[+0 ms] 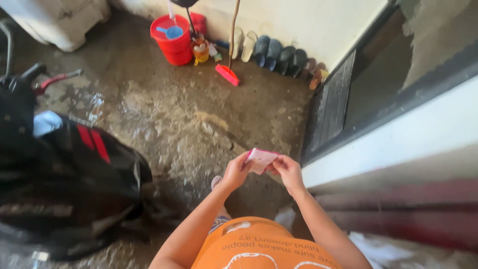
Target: Cleaning a wet garage or outdoor floor using water from a bucket and a broom.
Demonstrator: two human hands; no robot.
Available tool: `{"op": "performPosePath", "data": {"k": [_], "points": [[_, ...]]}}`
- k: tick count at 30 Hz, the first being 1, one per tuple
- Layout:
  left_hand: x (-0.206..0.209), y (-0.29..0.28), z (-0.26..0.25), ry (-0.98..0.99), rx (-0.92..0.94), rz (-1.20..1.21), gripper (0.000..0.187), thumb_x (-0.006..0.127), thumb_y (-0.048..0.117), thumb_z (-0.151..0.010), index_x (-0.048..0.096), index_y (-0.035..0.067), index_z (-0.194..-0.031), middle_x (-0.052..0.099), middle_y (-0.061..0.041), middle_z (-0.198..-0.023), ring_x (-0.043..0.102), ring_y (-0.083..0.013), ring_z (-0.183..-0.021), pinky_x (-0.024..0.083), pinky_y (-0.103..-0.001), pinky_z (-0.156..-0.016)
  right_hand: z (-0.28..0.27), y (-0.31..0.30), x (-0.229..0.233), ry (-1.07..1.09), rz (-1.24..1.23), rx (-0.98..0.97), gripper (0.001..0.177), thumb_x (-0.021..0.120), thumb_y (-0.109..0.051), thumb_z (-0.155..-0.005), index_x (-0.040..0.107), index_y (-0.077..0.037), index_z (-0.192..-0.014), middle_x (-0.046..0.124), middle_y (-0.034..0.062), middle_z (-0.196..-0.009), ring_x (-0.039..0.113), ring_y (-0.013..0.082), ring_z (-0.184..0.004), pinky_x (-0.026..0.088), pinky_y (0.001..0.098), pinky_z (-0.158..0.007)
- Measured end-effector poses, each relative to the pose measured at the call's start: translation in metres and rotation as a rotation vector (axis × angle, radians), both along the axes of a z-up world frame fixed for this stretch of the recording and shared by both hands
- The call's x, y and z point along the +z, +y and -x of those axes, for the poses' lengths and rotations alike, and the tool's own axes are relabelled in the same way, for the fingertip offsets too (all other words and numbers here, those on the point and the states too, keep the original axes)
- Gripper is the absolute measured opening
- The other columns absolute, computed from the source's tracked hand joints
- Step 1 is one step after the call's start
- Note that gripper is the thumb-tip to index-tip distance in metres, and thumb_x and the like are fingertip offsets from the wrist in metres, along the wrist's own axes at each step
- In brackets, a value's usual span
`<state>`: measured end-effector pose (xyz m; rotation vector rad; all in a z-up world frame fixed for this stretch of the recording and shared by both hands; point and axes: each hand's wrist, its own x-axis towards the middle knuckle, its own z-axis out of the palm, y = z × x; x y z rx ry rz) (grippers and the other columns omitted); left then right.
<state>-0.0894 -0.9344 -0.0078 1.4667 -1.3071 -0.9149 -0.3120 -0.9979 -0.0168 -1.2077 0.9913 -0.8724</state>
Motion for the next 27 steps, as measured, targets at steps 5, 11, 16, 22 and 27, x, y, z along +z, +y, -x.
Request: {"op": "performPosePath", "data": {"k": [5,11,16,22,27], "points": [[-0.016,-0.092,-0.066,0.021,-0.031,0.062,0.04,0.068,0.018,-0.096,0.062,0.006,-0.133,0.074,-0.015,-0.094,0.066,-0.0168,-0.08,0.054,-0.032,-0.074,-0.074,-0.08,0.024,-0.007,0.011,-0.061,0.02,0.063,-0.011,-0.098,0.073,0.0,-0.112,0.076,0.0079,-0.097,0.074,0.016,-0.086,0.058,0.0276,-0.075],[-0.003,-0.197,-0.153,-0.004,-0.1,0.071,0.05,0.072,0.015,-0.091,0.058,0.007,-0.138,0.074,-0.013,-0.105,0.07,-0.0191,-0.091,0.055,-0.034,-0.082,-0.157,-0.184,0.004,-0.088,0.079,-0.133,0.019,0.066,-0.009,-0.098,0.073,0.004,-0.109,0.076,0.0104,-0.093,0.074,0.0172,-0.081,0.059,0.0288,-0.074],[0.011,-0.277,-0.212,-0.144,-0.142,-0.138,0.073,0.081,0.018,-0.082,0.046,0.013,-0.146,0.072,-0.014,-0.107,0.069,-0.0244,-0.091,0.056,-0.037,-0.082,-0.197,-0.264,0.002,-0.093,0.129,-0.201,0.015,0.068,-0.005,-0.096,0.072,0.005,-0.106,0.076,0.011,-0.09,0.074,0.0171,-0.078,0.06,0.0293,-0.075],[-0.024,-0.357,-0.267,-0.142,0.024,-0.151,0.042,0.077,0.028,-0.087,0.067,0.016,-0.126,0.077,-0.009,-0.102,0.074,-0.0209,-0.094,0.057,-0.036,-0.084,-0.202,-0.364,-0.022,-0.009,0.224,-0.268,0.014,0.067,-0.004,-0.097,0.071,0.006,-0.107,0.076,0.0112,-0.091,0.073,0.0161,-0.08,0.061,0.0284,-0.074],[-0.043,-0.436,-0.3,-0.248,0.144,-0.206,0.029,0.073,0.039,-0.088,0.076,0.013,-0.099,0.078,-0.008,-0.092,0.075,-0.0247,-0.088,0.055,-0.038,-0.077,-0.215,-0.476,-0.048,-0.022,0.194,-0.319,0.014,0.067,-0.004,-0.098,0.07,0.007,-0.106,0.074,0.0115,-0.091,0.073,0.0159,-0.079,0.061,0.0293,-0.07]]}}
